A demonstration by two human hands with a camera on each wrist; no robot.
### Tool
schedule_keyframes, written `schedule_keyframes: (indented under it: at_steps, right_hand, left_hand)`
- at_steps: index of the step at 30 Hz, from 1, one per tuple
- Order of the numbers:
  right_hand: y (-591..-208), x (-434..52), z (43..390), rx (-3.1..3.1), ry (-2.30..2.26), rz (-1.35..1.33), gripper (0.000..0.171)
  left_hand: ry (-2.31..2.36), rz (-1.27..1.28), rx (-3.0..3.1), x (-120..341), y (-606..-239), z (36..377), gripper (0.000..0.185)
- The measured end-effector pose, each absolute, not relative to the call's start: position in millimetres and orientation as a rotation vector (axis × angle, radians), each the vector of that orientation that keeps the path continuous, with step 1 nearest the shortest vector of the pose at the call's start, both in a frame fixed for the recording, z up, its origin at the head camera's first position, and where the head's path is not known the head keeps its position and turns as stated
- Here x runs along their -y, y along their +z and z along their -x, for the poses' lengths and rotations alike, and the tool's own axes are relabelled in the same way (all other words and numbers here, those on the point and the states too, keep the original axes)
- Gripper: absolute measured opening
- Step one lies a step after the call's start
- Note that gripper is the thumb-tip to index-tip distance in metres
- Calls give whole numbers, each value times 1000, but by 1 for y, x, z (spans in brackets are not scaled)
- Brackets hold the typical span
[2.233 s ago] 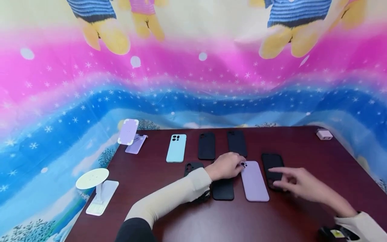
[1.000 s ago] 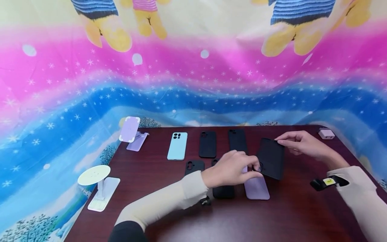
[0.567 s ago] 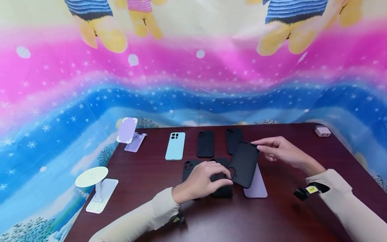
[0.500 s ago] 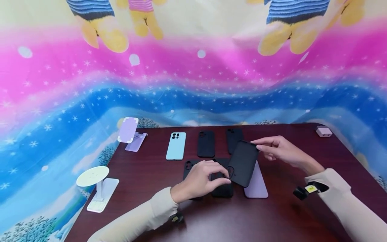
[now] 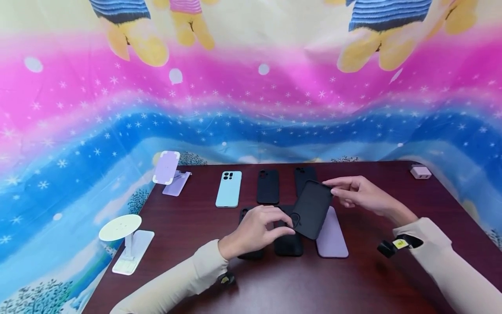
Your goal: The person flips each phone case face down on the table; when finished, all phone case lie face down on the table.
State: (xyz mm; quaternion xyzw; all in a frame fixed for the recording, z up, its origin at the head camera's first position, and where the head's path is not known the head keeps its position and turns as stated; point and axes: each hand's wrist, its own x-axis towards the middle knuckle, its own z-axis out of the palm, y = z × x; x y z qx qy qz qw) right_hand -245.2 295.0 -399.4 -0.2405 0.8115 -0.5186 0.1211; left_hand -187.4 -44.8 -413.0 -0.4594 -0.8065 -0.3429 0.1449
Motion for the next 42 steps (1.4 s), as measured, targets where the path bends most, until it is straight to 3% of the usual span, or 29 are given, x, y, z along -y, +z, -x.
schedule_keyframes:
  at_steps: [10, 28, 42]
  right_hand:
    - [-400, -296, 241, -2460, -1557, 896, 50]
    - [-398, -288, 242, -2536, -1781, 948, 23]
    - [-398, -286, 242, -2427, -1879, 974, 21]
  left_hand:
    - [-1182, 1354, 2290, 48, -410, 190, 10]
    - [-1203, 1341, 2173, 47, -413, 189, 13]
    - [-1232, 1246, 2106, 46, -415, 189, 16]
